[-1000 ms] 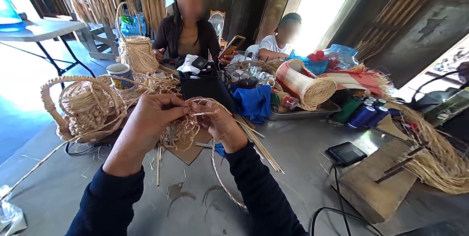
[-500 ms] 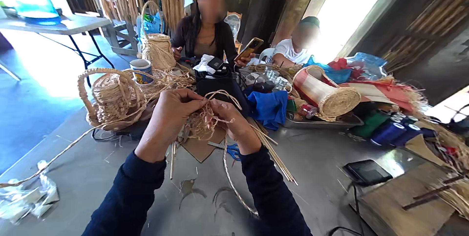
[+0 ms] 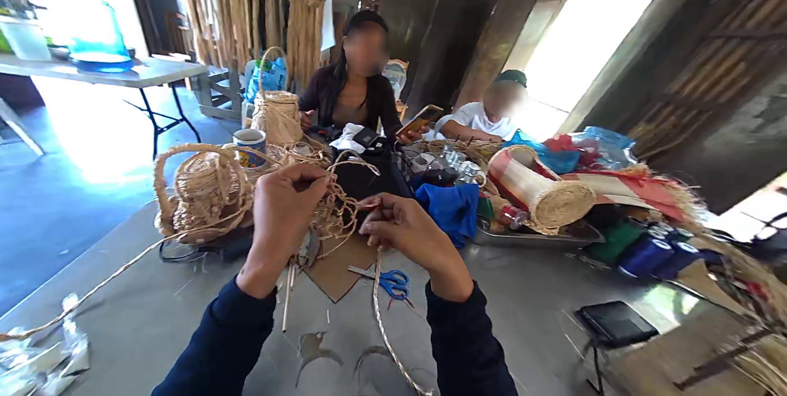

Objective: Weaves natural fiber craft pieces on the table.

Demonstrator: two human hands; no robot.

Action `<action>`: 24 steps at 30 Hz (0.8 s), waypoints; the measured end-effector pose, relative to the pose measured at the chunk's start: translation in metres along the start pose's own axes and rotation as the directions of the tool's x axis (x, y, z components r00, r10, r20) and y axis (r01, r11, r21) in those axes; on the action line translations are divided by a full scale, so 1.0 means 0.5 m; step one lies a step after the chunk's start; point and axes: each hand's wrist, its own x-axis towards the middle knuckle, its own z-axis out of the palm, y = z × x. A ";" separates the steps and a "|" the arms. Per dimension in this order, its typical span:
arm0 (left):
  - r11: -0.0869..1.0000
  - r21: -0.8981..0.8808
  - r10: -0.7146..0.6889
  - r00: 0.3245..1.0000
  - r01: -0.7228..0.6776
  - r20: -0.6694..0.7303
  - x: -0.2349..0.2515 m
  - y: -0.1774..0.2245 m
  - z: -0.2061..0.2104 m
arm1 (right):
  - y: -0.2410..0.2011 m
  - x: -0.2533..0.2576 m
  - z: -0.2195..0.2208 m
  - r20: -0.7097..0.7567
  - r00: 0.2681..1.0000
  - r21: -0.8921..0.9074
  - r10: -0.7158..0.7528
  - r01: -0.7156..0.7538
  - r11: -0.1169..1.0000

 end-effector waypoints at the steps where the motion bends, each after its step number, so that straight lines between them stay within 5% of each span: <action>1: 1.000 0.020 0.019 1.000 -0.018 -0.009 -0.002 0.000 0.003 | -0.002 -0.008 -0.005 0.003 0.998 0.050 -0.061 0.061 0.997; 5: 0.989 0.120 0.089 0.995 -0.084 -0.039 -0.010 0.002 0.009 | -0.023 -0.030 -0.003 -0.078 0.976 0.143 -0.203 0.213 0.967; 15: 0.964 0.180 0.214 0.974 -0.198 -0.073 -0.017 -0.009 0.012 | -0.032 -0.029 0.067 -0.446 0.805 -0.191 -0.391 0.341 0.920; 20: 0.943 0.266 0.237 0.965 -0.200 -0.115 -0.006 -0.015 -0.007 | -0.042 -0.046 0.089 -0.405 0.737 -0.295 -0.540 0.454 0.841; 24: 0.947 0.269 0.216 0.967 -0.174 -0.136 0.017 -0.039 -0.036 | -0.066 -0.078 0.108 -0.252 0.783 -0.204 -0.569 0.531 0.822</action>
